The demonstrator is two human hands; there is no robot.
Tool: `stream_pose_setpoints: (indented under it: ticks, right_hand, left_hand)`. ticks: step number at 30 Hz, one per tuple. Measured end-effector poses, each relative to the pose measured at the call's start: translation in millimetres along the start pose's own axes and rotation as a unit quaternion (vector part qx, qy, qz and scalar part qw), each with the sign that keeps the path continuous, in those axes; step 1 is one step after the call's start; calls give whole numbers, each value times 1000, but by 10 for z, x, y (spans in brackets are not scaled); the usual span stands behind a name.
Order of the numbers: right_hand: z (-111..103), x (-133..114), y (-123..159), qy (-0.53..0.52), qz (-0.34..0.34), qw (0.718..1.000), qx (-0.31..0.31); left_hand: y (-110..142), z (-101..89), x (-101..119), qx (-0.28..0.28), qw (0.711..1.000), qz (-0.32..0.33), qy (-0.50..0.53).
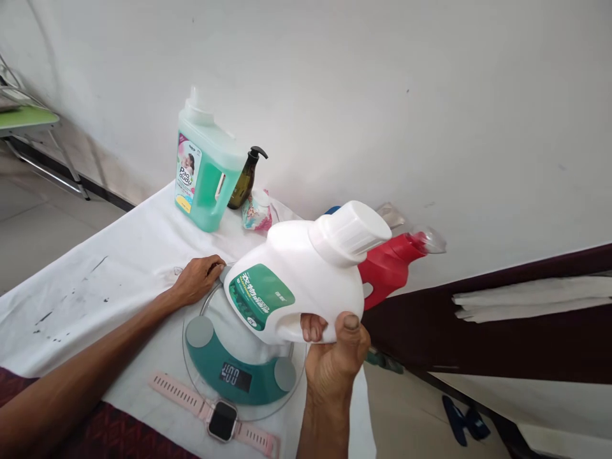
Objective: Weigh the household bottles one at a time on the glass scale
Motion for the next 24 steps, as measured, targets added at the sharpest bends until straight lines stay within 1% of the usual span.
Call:
stream_pose_setpoints:
  ticks: [2, 4, 6, 8, 9, 11, 14, 17, 20, 24]
  right_hand:
    - [-153, 14, 18, 20, -12, 1000, 15]
    - [-398, 34, 86, 56, -23, 997, 53]
    - [-676, 93, 214, 111, -16, 989, 96]
    - [-921, 212, 390, 177, 14, 976, 127]
    - [-1012, 302, 483, 203, 36, 970, 132]
    - [-1127, 530, 655, 229, 82, 962, 127]
    - [-1196, 869, 844, 221, 136, 958, 124]
    - [-1162, 1085, 887, 221, 175, 954, 102]
    - [-1084, 1115, 841, 253, 180, 949, 60]
    - [-1061, 1063, 829, 278, 179, 942, 48]
  left_hand:
    - [4, -3, 5, -1, 1000, 0, -3]
    - [5, -5, 9, -3, 1000, 1, -6]
    - [6, -8, 12, -3, 1000, 1, -9]
    - [9, -15, 17, -2, 1000, 1, -12]
    - [12, -19, 21, -1, 1000, 1, -13]
    - [21, -28, 28, 2, 1000, -2, -16]
    - [37, -45, 36, 6, 1000, -10, -17]
    - [48, -57, 51, 8, 1000, -11, -15]
    - [51, -67, 59, 11, 1000, -9, -14]
    - [51, -68, 68, 13, 1000, -5, -14]
Point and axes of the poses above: each hand's wrist, its own y-axis away from the middle knuckle, its own z-axis out of the palm, x = y × z, the point moved 9 cm from there along -y, towards the middle knuckle, and after that the axes turned 15 degrees about -x, right-handed, at the moved point
